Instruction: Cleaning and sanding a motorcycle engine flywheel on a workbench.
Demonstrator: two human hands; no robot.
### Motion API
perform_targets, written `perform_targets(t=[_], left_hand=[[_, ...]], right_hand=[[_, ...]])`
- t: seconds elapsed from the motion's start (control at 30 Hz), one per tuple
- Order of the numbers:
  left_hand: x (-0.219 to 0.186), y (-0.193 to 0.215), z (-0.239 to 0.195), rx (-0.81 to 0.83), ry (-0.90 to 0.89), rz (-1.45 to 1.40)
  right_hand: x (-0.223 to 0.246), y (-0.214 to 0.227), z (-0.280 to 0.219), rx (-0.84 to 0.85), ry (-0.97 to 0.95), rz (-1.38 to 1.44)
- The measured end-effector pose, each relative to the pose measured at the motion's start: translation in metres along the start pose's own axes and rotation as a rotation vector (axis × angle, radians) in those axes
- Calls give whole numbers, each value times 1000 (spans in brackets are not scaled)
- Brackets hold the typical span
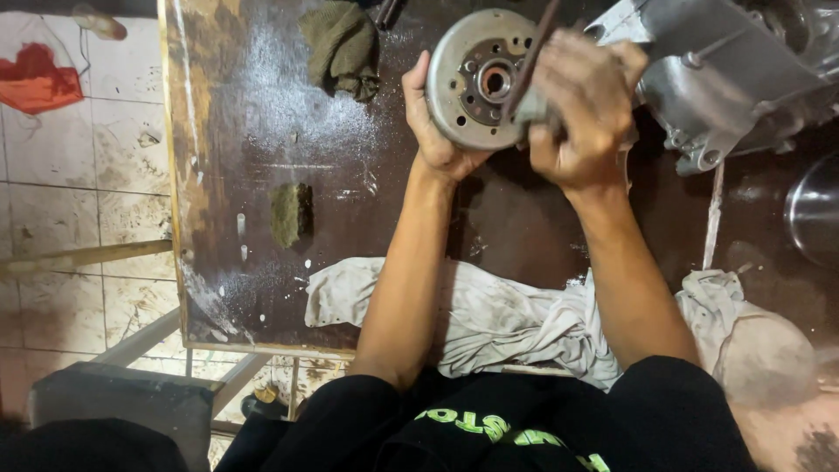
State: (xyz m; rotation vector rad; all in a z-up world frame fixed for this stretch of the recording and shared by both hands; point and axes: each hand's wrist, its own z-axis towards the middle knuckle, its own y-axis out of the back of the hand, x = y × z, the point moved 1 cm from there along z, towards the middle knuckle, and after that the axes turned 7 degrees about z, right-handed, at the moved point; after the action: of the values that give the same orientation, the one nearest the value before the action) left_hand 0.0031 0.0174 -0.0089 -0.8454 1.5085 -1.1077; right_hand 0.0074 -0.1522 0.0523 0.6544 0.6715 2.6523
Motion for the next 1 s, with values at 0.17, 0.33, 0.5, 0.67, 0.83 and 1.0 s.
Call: perform_targets(t=[0.17,0.33,0.5,0.67,0.83,1.0], left_hand=[[-6,-16,-2,-61,74,-28],[-12,-28,-1,102,208,-24],[-15,-29,-5,35,240,24],[-21,-36,-5,158,221,26],[-14,-35,-5,-86,210,55],[-2,-20,-5,137,229,-58]], right_hand=[[4,5,7,21,83,60],[-1,6,2,-30,54,147],[20,16,27,65,-54,125],[15,-1,20,24,-165,81],[-7,-5,-18,-56,-32,132],[20,15,24,3,-21,178]])
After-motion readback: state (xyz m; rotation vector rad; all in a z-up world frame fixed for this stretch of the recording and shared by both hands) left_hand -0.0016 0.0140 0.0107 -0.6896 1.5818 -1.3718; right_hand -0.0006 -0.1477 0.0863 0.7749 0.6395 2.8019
